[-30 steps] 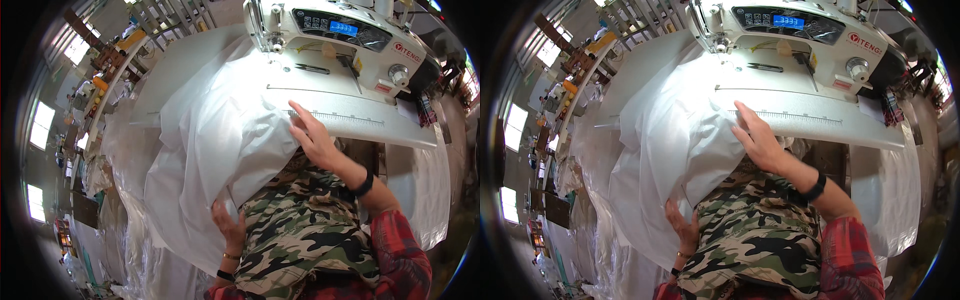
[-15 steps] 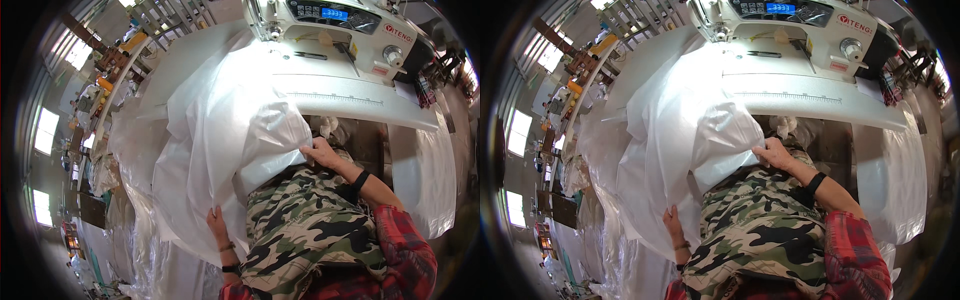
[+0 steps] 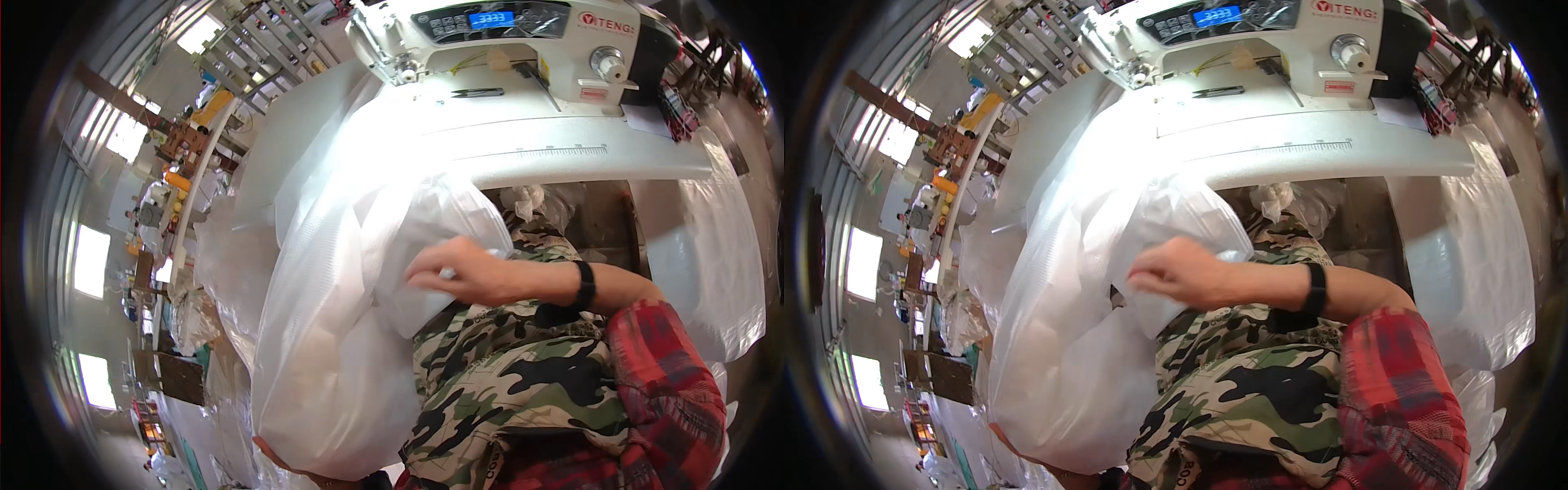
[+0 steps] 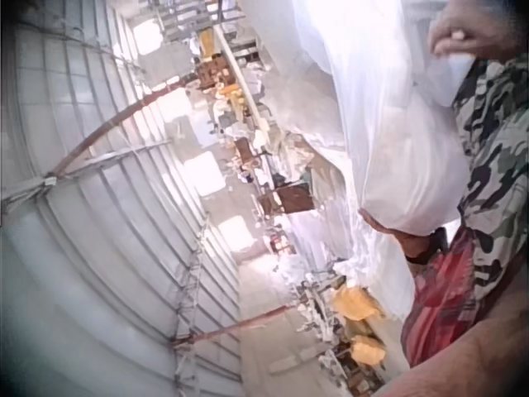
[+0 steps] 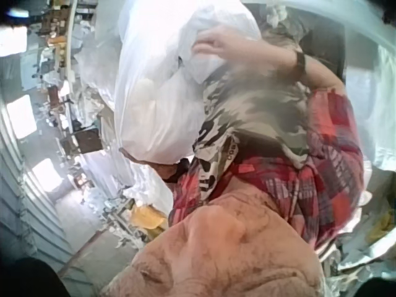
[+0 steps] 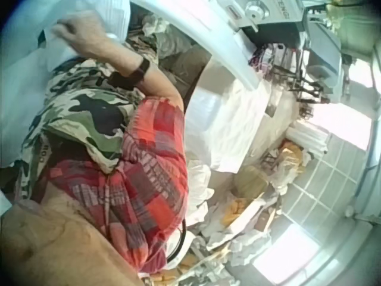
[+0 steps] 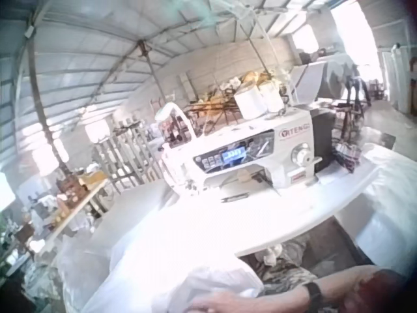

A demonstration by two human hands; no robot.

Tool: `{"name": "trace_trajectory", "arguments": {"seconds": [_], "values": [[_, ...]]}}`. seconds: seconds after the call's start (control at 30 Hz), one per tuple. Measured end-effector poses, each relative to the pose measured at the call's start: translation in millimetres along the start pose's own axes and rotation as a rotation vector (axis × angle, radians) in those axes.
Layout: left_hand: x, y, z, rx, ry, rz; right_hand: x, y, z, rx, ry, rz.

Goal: Sew and align large white plastic/rubber sheeting materials using an industrial sewing machine.

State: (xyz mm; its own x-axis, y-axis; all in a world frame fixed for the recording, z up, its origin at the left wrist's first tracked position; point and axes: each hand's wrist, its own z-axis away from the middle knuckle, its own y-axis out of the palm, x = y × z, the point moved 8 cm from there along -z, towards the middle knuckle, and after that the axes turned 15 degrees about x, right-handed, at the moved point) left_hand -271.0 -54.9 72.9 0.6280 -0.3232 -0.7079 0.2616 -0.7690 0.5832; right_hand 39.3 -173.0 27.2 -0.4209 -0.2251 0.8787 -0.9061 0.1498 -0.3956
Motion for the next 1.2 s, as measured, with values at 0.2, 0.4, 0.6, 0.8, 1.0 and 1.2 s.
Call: {"name": "trace_trajectory", "arguments": {"seconds": [0.2, 0.4, 0.6, 0.8, 1.0, 1.2], "values": [[-37.8, -19.9, 22.2, -0.960, 0.200, -0.358, 1.4, 63.7, -62.6, 0.229, 0.048, -0.715], [-10.1, 4.3, 10.7, -0.564, -0.031, -0.259, 7.2, 98.4, -83.2, 0.323, -0.009, -0.866], [-70.0, -0.8, 7.8, -0.288, -0.011, -1.937, -36.9, 92.4, -64.3, 0.209, 0.096, -0.757], [-83.6, -224.6, -29.5, -0.321, -0.648, -1.569, 3.6, 94.6, -15.0, 0.505, -0.045, -0.619], [-16.2, -162.1, -109.8, 0.002, -0.447, -2.552, 6.8, 102.1, -4.6, 0.482, 0.312, -0.610], [80.9, 25.2, -131.5, 0.582, -0.494, -1.148, 23.6, 105.4, -7.1, 0.280, 0.146, -0.291]]}}
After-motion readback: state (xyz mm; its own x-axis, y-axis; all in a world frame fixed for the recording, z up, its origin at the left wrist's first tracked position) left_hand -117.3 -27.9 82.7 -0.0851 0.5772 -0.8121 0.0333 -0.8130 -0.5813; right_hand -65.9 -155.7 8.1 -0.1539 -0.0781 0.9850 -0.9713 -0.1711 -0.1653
